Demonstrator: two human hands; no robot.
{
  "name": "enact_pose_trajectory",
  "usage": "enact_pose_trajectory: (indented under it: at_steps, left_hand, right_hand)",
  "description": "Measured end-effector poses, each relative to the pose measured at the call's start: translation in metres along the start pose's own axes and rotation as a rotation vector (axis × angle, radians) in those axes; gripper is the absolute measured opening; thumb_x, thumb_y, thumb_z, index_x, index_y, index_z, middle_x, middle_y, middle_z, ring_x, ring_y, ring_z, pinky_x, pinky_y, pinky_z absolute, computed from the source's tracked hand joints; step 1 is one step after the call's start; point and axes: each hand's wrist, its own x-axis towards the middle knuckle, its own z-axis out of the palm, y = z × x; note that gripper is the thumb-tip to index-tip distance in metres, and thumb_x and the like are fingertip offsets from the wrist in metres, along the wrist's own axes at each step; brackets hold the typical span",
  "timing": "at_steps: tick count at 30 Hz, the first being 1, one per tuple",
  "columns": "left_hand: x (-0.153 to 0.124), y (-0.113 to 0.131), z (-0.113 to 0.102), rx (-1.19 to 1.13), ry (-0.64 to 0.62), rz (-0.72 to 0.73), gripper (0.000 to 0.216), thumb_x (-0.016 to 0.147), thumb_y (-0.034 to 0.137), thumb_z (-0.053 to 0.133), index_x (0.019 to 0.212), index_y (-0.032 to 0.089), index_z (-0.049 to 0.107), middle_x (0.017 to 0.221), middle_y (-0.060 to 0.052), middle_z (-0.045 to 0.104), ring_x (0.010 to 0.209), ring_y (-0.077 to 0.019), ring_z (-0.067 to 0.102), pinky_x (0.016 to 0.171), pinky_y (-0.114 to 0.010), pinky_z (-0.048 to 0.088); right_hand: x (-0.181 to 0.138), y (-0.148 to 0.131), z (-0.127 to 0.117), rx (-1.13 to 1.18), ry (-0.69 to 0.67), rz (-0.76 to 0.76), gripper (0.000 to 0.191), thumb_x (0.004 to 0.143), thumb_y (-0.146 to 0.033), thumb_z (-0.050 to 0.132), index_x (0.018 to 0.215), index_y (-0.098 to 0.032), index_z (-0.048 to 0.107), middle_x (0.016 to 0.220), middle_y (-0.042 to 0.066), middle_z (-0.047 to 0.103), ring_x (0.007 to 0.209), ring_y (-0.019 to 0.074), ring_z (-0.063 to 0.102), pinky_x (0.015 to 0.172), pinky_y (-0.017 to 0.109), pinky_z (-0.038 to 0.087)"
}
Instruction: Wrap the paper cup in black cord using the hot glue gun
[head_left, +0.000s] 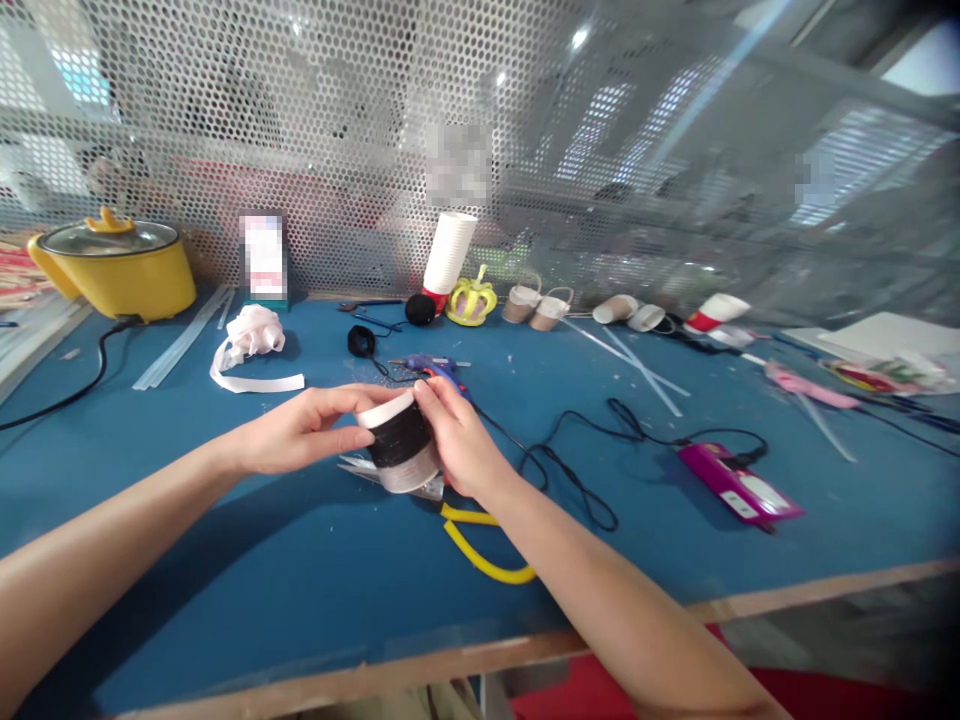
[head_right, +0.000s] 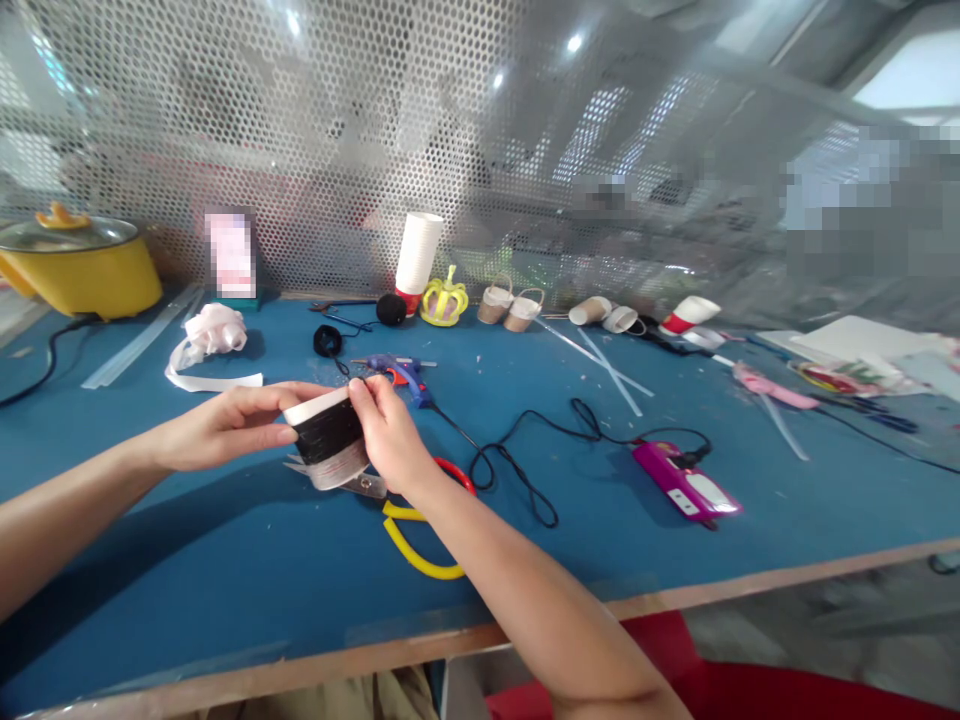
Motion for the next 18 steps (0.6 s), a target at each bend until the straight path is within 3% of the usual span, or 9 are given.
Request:
enact_pose_trajectory:
  at_steps: [5, 9, 13, 18]
  left_hand:
    - [0.001, -0.001, 0.000, 0.047, -0.003, -0.060, 0.018, 0.080, 0.024, 0.051, 0.093, 0.014, 0.059, 0.119, -0.009, 0.056, 0.114, -0.0225, 0.048, 0.096, -0.032, 0.036]
    - [0.002, -0.003, 0.004, 0.081, 0.018, -0.176, 0.030, 0.074, 0.031, 0.058, 0.099, 0.014, 0.057, 0.096, -0.005, 0.063, 0.091, -0.0192, 0.056, 0.081, -0.029, 0.044]
    - [0.004, -0.006, 0.017, 0.078, 0.127, -0.287, 0.026, 0.072, 0.035, 0.057, 0.085, 0.012, 0.057, 0.076, -0.001, 0.058, 0.068, -0.0128, 0.052, 0.061, -0.022, 0.042]
    - [0.005, -0.012, 0.027, 0.091, 0.209, -0.317, 0.019, 0.074, 0.029, 0.051, 0.079, 0.011, 0.056, 0.069, 0.001, 0.052, 0.063, -0.0102, 0.046, 0.058, -0.021, 0.038]
  right_hand:
    - [0.001, 0.002, 0.002, -0.102, 0.063, -0.056, 0.029, 0.083, -0.048, 0.039, 0.072, -0.021, 0.041, 0.067, -0.002, 0.046, 0.068, 0.0137, 0.047, 0.065, 0.028, 0.040]
    - [-0.002, -0.003, 0.005, -0.273, 0.084, -0.141, 0.022, 0.086, -0.040, 0.035, 0.076, -0.021, 0.040, 0.070, 0.000, 0.048, 0.069, 0.0146, 0.049, 0.066, 0.029, 0.041]
    - [-0.007, -0.003, 0.013, -0.407, 0.096, -0.254, 0.014, 0.087, -0.032, 0.035, 0.082, -0.020, 0.040, 0.076, 0.003, 0.051, 0.070, 0.0154, 0.051, 0.066, 0.031, 0.042]
    - [-0.008, 0.003, 0.017, -0.519, 0.095, -0.391, 0.012, 0.087, -0.029, 0.035, 0.088, -0.019, 0.042, 0.086, 0.007, 0.052, 0.080, 0.0177, 0.052, 0.074, 0.034, 0.043]
